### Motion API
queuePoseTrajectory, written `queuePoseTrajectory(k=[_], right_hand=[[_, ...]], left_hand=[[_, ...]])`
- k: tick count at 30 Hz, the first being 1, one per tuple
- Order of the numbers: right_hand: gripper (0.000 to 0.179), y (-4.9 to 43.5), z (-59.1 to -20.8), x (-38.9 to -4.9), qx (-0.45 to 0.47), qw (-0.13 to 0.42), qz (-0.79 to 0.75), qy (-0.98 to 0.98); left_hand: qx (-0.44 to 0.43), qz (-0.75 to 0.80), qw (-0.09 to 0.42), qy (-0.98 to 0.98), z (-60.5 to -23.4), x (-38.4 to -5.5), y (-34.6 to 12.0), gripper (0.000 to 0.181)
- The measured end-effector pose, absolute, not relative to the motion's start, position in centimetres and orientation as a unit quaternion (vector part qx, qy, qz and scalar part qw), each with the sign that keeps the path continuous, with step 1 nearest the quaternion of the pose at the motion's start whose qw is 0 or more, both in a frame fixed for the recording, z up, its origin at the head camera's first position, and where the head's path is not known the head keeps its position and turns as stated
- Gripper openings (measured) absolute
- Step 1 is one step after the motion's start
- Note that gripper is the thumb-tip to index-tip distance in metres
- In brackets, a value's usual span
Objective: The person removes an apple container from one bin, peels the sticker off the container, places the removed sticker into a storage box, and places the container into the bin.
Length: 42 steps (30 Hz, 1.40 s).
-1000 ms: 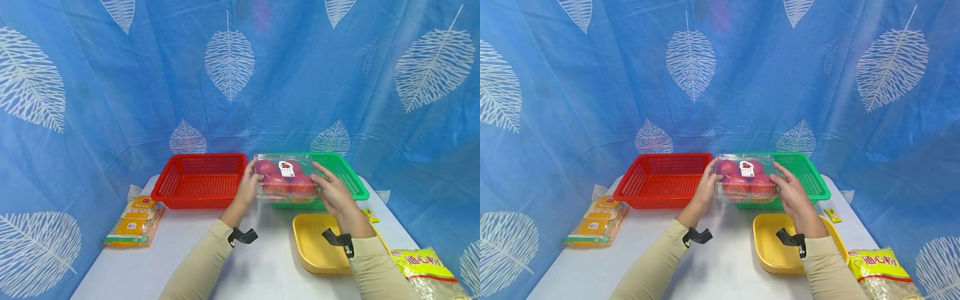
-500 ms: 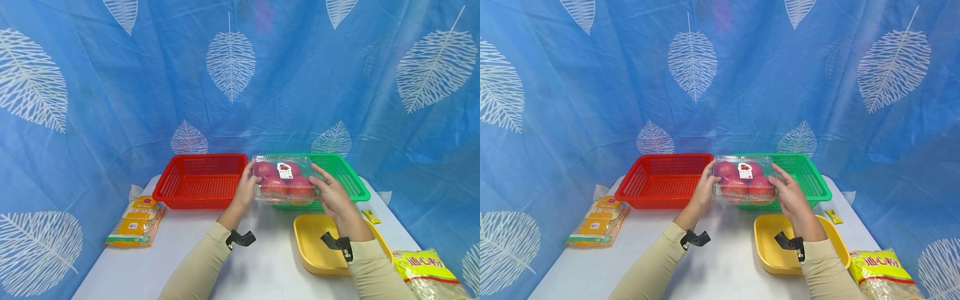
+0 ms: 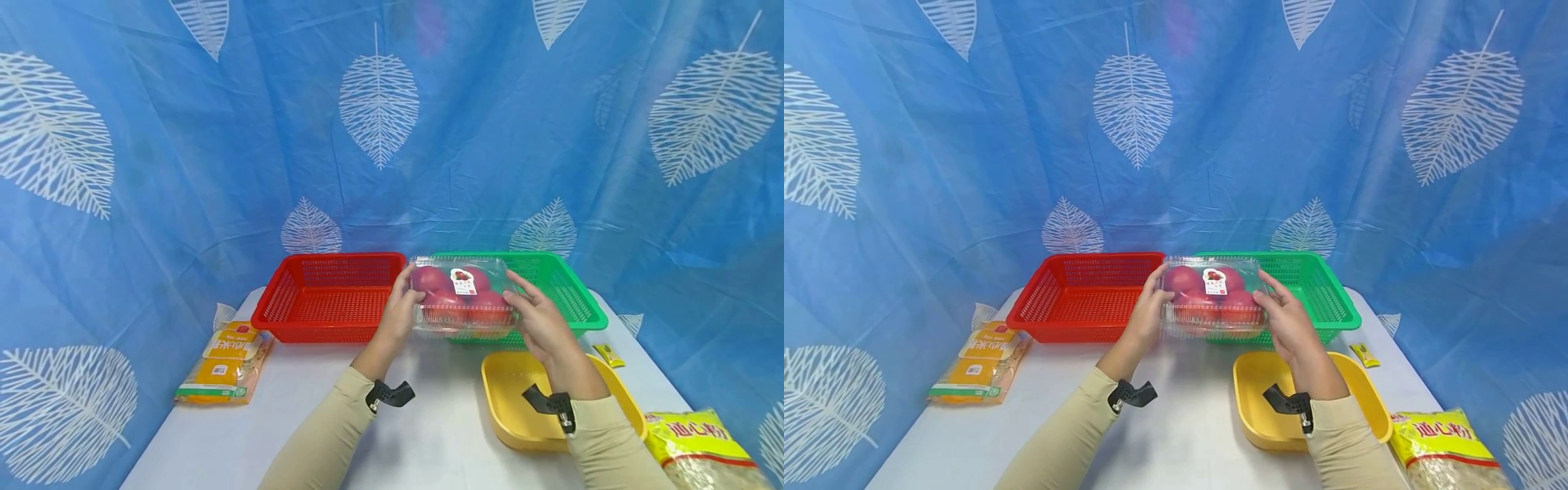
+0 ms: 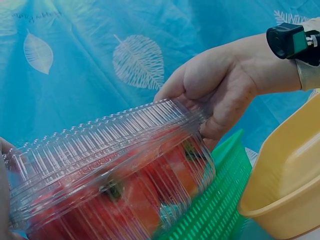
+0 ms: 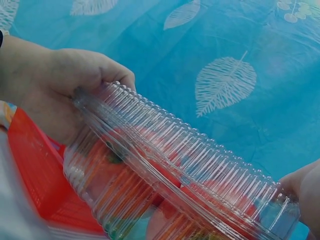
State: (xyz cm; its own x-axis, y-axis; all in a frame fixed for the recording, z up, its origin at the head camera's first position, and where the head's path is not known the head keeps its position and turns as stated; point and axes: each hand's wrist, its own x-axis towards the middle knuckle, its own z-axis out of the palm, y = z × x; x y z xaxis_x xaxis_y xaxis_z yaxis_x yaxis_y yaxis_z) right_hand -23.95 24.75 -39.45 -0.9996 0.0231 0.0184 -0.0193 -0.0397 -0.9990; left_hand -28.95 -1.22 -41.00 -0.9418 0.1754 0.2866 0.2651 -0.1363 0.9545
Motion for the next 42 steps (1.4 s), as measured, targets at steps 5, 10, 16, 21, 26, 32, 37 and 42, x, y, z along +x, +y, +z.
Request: queuePoseTrajectory(k=[5,10,16,21,26,32,37,42], right_hand=[[0.062,24.6,-39.6,-23.8,-0.005,0.017,0.72,-0.694],[0.062,24.4,-39.7,-23.7,-0.008,0.018,0.716,-0.698],[0.064,24.0,-39.8,-23.6,-0.006,0.018,0.718,-0.696],[0.064,23.9,-40.0,-23.4,-0.002,0.017,0.721,-0.692],[0.063,23.7,-39.9,-23.1,0.003,0.015,0.723,-0.691],[0.062,23.3,-39.9,-22.9,0.004,0.016,0.727,-0.686],[0.062,23.2,-40.0,-22.9,0.003,0.015,0.732,-0.682],[0.062,23.0,-39.9,-22.7,0.008,0.016,0.731,-0.682]], left_hand=[[-0.16,-0.738,0.025,-0.656,-41.0,-28.7,-1.5,0.068],[-0.158,-0.73,0.026,-0.664,-41.1,-28.5,-1.8,0.068],[-0.159,-0.728,0.03,-0.667,-41.1,-28.2,-2.2,0.068],[-0.164,-0.73,0.033,-0.662,-41.4,-28.1,-2.3,0.068],[-0.177,-0.743,0.027,-0.645,-41.5,-28.0,-2.4,0.07],[-0.179,-0.748,0.024,-0.639,-41.6,-28.0,-2.7,0.07],[-0.176,-0.75,0.017,-0.638,-41.6,-27.8,-2.9,0.069],[-0.183,-0.75,0.024,-0.635,-41.6,-27.8,-3.2,0.07]])
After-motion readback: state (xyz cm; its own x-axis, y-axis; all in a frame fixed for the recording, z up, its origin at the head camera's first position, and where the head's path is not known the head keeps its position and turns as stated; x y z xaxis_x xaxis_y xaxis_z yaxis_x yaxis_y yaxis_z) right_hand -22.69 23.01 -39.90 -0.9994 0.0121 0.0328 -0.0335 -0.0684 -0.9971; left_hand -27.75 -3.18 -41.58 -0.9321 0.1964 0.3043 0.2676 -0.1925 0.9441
